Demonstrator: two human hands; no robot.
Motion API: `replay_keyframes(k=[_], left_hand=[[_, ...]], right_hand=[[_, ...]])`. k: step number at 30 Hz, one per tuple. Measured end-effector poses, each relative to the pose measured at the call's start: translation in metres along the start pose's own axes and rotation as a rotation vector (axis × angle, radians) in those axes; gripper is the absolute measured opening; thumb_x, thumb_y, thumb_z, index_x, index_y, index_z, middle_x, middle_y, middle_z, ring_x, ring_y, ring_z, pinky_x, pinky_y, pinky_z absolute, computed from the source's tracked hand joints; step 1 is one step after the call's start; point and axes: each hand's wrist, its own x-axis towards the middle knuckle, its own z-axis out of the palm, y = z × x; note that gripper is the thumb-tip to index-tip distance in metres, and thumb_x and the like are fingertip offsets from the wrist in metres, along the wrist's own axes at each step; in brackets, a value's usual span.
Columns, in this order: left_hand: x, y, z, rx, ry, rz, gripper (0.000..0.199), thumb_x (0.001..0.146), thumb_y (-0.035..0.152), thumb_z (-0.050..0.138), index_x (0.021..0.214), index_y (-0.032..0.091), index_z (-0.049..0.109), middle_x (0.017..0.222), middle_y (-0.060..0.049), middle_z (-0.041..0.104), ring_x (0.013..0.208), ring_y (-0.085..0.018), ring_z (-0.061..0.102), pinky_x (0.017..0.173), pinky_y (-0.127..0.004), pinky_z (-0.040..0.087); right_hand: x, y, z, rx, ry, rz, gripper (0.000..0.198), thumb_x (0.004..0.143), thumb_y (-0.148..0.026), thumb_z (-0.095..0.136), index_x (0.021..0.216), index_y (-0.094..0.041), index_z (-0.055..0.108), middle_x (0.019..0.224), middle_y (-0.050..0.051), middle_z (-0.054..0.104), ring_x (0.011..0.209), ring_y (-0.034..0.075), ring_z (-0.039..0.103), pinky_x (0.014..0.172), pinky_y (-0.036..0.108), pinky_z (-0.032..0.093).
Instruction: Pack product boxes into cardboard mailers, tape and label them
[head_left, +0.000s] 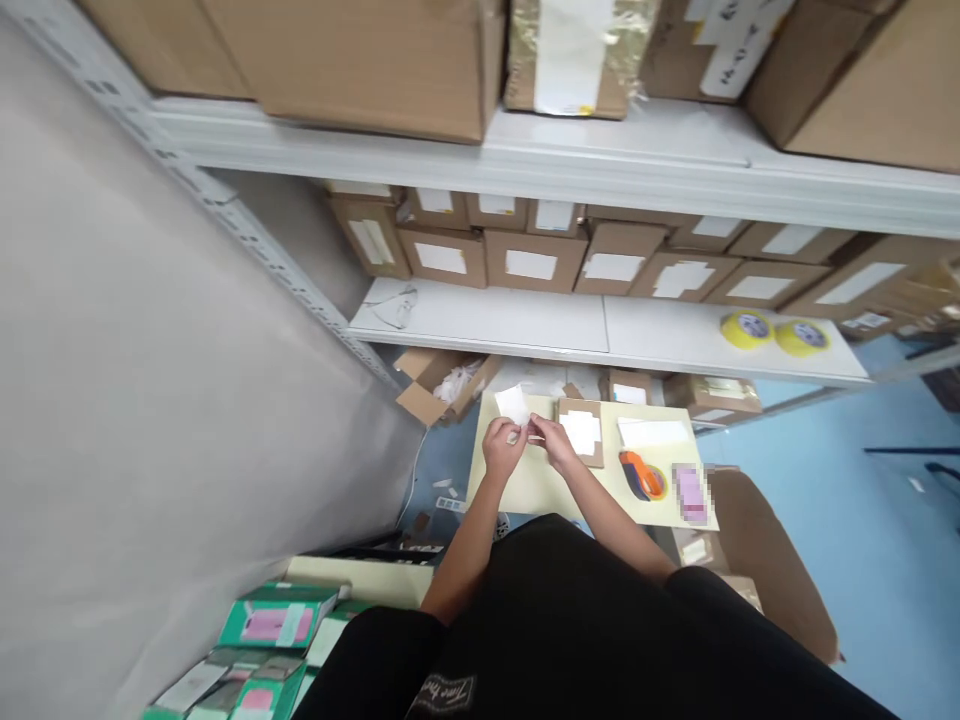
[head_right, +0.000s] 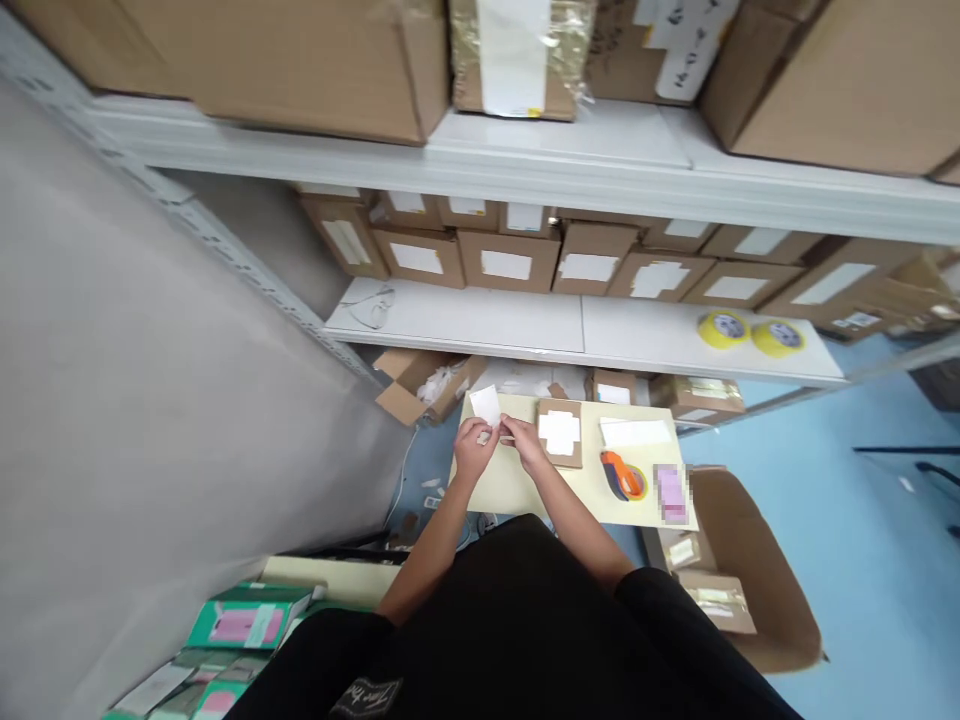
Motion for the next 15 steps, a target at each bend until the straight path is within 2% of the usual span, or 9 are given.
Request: replay_keyframes(k=[3, 5, 6, 8, 11, 13, 15], left_hand=[[-0.010, 0.021, 0.035, 0.012, -0.247, -0.003, 0.016, 0.082, 0.040, 0.085, 0.086, 0.025, 0.079, 0.118, -0.014, 0.071, 0.116, -0.031, 0.065, 0.103, -0.042, 0.053], [-0.017, 0.030, 0.053, -0.028, -0.385, -0.006, 0.029, 0.074, 0.042, 0.091, 0.095, 0.026, 0.080, 0.130, -0.015, 0.069, 0.120, -0.033, 0.063, 0.106, -0.045, 0.052], [-0.021, 0.033, 0.062, -0.062, -0.408, -0.035, 0.032, 0.074, 0.044, 0.091, 0.098, 0.026, 0.080, 0.131, -0.015, 0.069, 0.119, -0.033, 0.064, 0.104, -0.044, 0.053], [-0.027, 0.034, 0.079, -0.142, -0.352, -0.185, 0.030, 0.080, 0.046, 0.084, 0.100, 0.025, 0.077, 0.122, -0.013, 0.072, 0.109, -0.028, 0.068, 0.094, -0.040, 0.056], [-0.033, 0.030, 0.100, -0.290, -0.260, -0.454, 0.028, 0.084, 0.047, 0.076, 0.093, 0.022, 0.068, 0.091, -0.006, 0.073, 0.084, -0.019, 0.070, 0.078, -0.030, 0.056], [-0.035, 0.026, 0.109, -0.388, -0.285, -0.526, 0.030, 0.079, 0.045, 0.079, 0.088, 0.021, 0.063, 0.078, -0.002, 0.071, 0.075, -0.017, 0.068, 0.074, -0.028, 0.055], [-0.037, 0.022, 0.114, -0.424, -0.313, -0.544, 0.031, 0.075, 0.042, 0.080, 0.085, 0.021, 0.060, 0.074, 0.000, 0.069, 0.071, -0.016, 0.067, 0.074, -0.028, 0.055]], right_hand=[[-0.010, 0.001, -0.042, 0.089, 0.203, -0.049, 0.034, 0.062, -0.046, 0.089, 0.076, -0.020, 0.072, 0.076, 0.003, 0.075, 0.077, 0.019, 0.070, 0.068, 0.027, 0.055], [-0.014, 0.003, -0.070, 0.170, 0.307, -0.052, 0.029, 0.059, -0.038, 0.088, 0.077, -0.021, 0.071, 0.076, 0.001, 0.075, 0.071, 0.017, 0.068, 0.063, 0.026, 0.053], [-0.016, 0.005, -0.083, 0.205, 0.343, -0.034, 0.028, 0.058, -0.035, 0.087, 0.077, -0.021, 0.071, 0.076, 0.001, 0.075, 0.069, 0.017, 0.067, 0.061, 0.026, 0.053], [-0.020, 0.008, -0.106, 0.250, 0.384, 0.024, 0.028, 0.058, -0.029, 0.086, 0.078, -0.021, 0.069, 0.075, 0.001, 0.074, 0.064, 0.016, 0.066, 0.058, 0.026, 0.053], [-0.023, 0.013, -0.130, 0.262, 0.370, 0.098, 0.028, 0.059, -0.024, 0.087, 0.079, -0.021, 0.067, 0.071, 0.002, 0.072, 0.061, 0.016, 0.066, 0.057, 0.027, 0.056], [-0.024, 0.018, -0.140, 0.257, 0.347, 0.134, 0.029, 0.061, -0.024, 0.088, 0.080, -0.021, 0.066, 0.069, 0.001, 0.071, 0.060, 0.016, 0.066, 0.058, 0.028, 0.057], [-0.022, 0.023, -0.145, 0.239, 0.338, 0.160, 0.029, 0.061, -0.024, 0.088, 0.079, -0.021, 0.066, 0.069, 0.001, 0.070, 0.060, 0.015, 0.065, 0.060, 0.028, 0.057]])
